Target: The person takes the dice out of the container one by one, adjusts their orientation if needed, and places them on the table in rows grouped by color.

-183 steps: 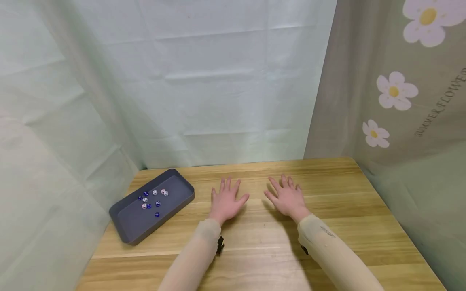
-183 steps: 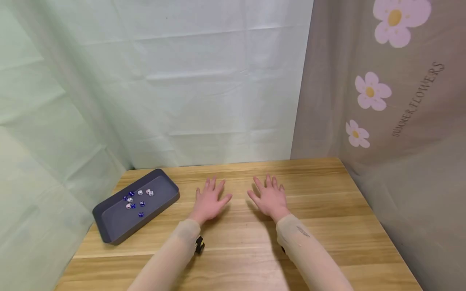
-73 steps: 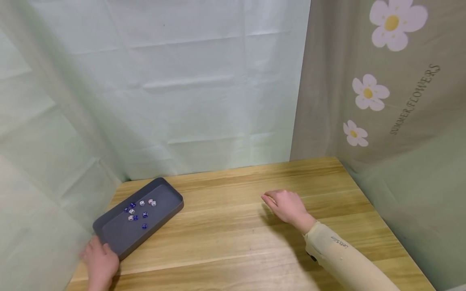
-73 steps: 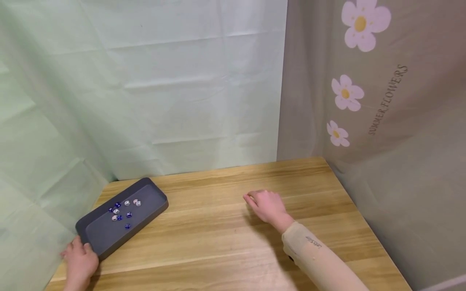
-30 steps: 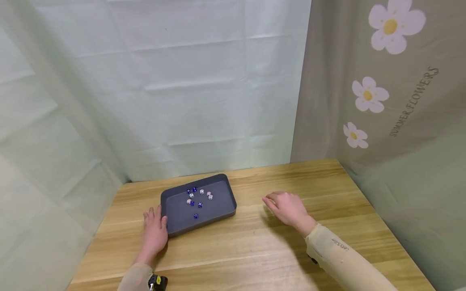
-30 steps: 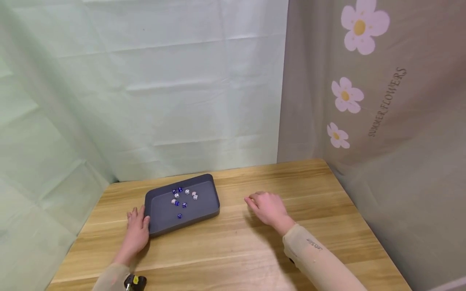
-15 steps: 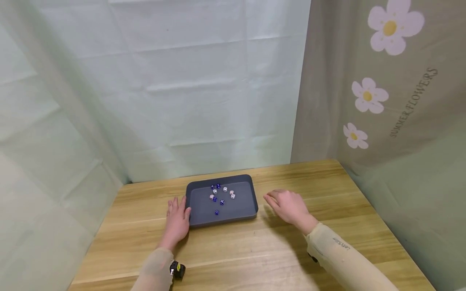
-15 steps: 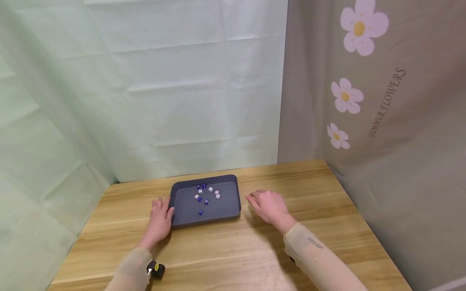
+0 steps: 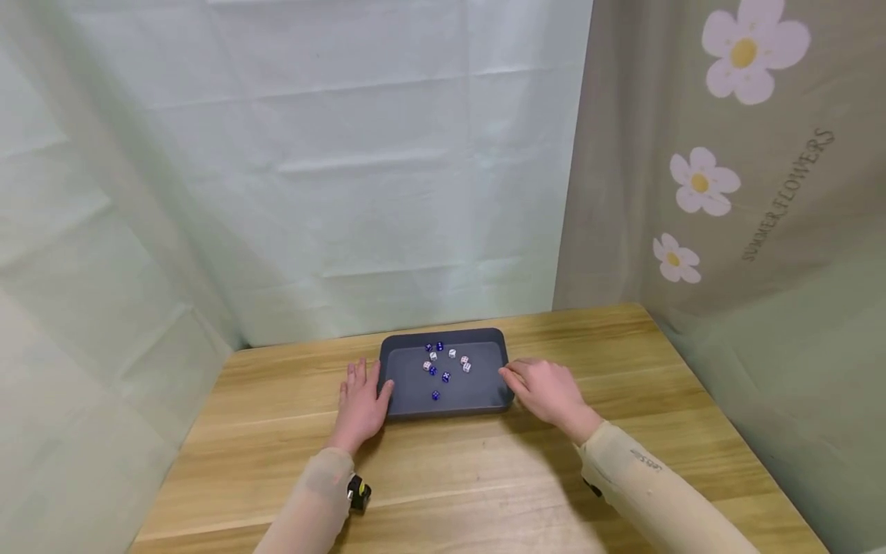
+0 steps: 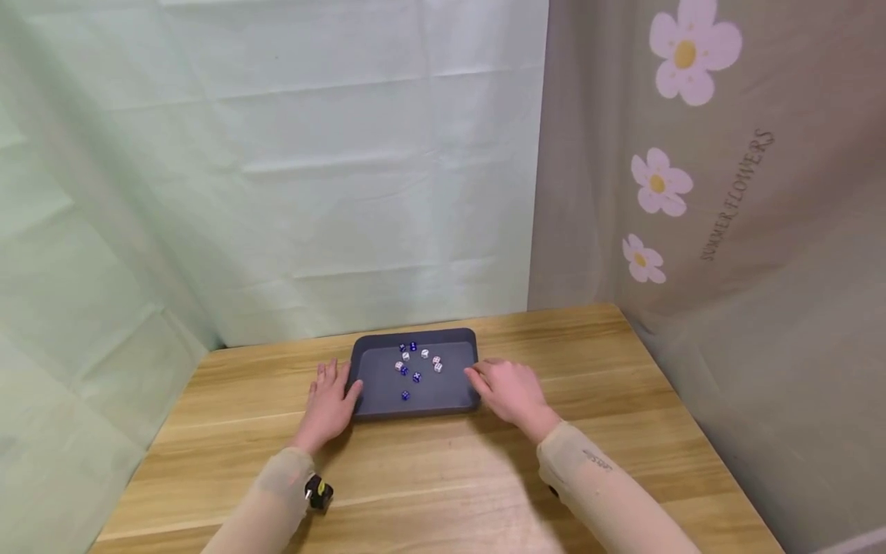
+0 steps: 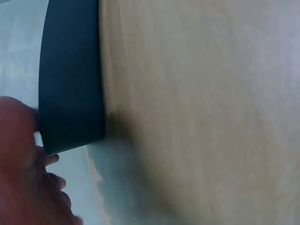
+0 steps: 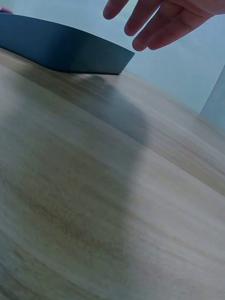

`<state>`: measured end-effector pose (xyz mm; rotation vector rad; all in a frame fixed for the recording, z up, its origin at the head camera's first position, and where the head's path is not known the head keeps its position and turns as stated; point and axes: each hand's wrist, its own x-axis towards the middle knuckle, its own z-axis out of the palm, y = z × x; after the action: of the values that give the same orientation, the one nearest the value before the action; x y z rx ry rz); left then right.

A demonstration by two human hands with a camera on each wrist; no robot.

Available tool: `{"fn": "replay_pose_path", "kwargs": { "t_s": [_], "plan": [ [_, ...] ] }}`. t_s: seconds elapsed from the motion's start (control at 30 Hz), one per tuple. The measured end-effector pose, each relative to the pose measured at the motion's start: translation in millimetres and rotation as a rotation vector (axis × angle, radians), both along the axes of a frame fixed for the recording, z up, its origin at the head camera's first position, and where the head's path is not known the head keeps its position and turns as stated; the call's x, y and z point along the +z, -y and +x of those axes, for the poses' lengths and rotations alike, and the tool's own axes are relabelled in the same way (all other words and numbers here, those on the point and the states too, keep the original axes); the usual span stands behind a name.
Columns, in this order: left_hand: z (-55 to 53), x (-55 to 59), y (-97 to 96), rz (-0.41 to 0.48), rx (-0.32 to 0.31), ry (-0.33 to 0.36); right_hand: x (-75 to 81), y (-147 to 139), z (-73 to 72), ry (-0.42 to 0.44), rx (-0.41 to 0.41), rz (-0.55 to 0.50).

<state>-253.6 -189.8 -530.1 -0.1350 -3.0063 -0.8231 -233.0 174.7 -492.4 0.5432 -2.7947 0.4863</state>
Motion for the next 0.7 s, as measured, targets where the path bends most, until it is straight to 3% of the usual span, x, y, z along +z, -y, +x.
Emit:
{"fn": "replay_pose_path", "kwargs": {
  "t_s": [0.2,0.3,0.43,0.7],
  "plan": [
    [-2.8,-9.8,2.6,0.016,0.012,-0.027,1.2,4,-2.8,-0.019,0.015,0.017],
    [1.8,-9.7,1.7,0.005,-0.003,-0.048,0.3,7,-2.6,-0.017,0.032,0.029],
    [10.3,-5.1,-3.5,-0.028,-0.018,-0.025,-1.9,11,-2.7,-0.001,0.04,0.038],
    [17.0,-1.3,-15.2,-0.052,0.01,0.013,0.3,26,-8.5,0.016,0.045,0.041]
  ]
}}
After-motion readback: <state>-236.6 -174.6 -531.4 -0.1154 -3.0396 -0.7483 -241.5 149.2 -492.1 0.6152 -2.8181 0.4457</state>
